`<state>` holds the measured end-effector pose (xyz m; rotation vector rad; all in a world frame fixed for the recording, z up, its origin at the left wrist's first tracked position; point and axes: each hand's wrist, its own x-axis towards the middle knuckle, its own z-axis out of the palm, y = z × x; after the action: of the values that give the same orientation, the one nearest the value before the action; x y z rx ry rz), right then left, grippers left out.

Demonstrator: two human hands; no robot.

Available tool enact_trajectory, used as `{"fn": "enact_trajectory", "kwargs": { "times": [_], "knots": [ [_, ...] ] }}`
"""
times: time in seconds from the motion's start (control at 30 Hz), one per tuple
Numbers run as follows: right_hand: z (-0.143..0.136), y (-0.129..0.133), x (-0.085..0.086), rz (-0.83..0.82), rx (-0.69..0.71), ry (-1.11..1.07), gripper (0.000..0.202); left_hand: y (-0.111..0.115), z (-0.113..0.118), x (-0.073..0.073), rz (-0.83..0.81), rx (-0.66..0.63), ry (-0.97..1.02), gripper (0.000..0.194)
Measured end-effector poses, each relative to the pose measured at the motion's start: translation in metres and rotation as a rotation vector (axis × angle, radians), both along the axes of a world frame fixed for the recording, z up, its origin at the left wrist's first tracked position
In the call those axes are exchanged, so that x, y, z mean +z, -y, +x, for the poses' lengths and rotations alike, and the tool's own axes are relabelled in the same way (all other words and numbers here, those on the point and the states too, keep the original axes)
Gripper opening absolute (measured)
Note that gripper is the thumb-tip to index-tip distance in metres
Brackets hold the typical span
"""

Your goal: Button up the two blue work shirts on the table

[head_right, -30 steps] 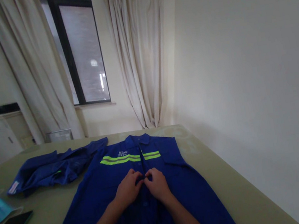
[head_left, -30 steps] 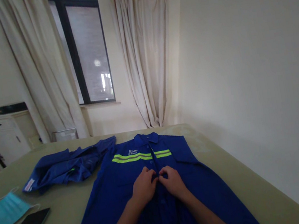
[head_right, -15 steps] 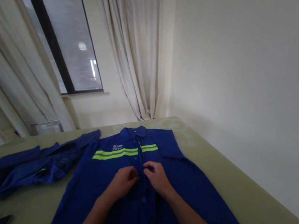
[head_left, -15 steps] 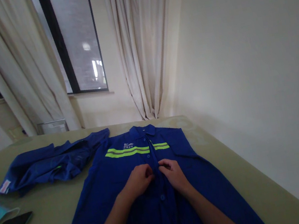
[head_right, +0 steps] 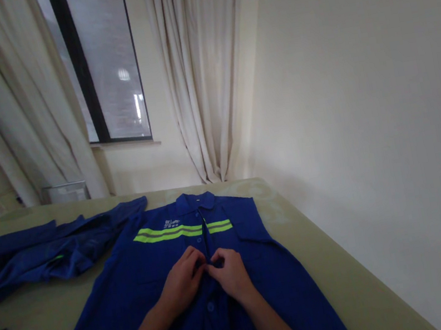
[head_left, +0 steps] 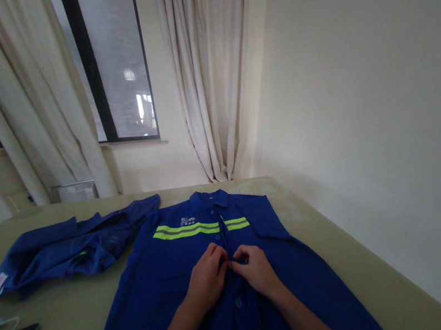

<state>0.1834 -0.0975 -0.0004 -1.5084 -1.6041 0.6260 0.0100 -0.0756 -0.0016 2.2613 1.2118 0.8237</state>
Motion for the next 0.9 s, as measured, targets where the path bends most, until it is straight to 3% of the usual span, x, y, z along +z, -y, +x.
{"fn": "enact_trajectory", "kwargs": {
  "times": [0.13, 0.53, 0.77, 0.9],
  "knots": [
    [0.003, -0.002, -0.003, -0.031, 0.009, -0.029, 0.013, -0.001, 0.001, -0.002, 0.007, 0.006, -0.070, 0.013],
    [-0.002, 0.002, -0.002, -0.028, 0.019, 0.019, 0.036, -0.004, 0.003, -0.002, -0.050, 0.047, -0.124, 0.008],
    [-0.006, 0.007, 0.010, -0.021, -0.025, 0.136, 0.010, 0.000, 0.004, -0.002, -0.010, 0.047, -0.180, 0.008],
    [-0.008, 0.010, 0.012, -0.046, -0.108, 0.258, 0.013, 0.000, 0.005, -0.002, -0.009, 0.052, -0.170, 0.008]
  ]
}}
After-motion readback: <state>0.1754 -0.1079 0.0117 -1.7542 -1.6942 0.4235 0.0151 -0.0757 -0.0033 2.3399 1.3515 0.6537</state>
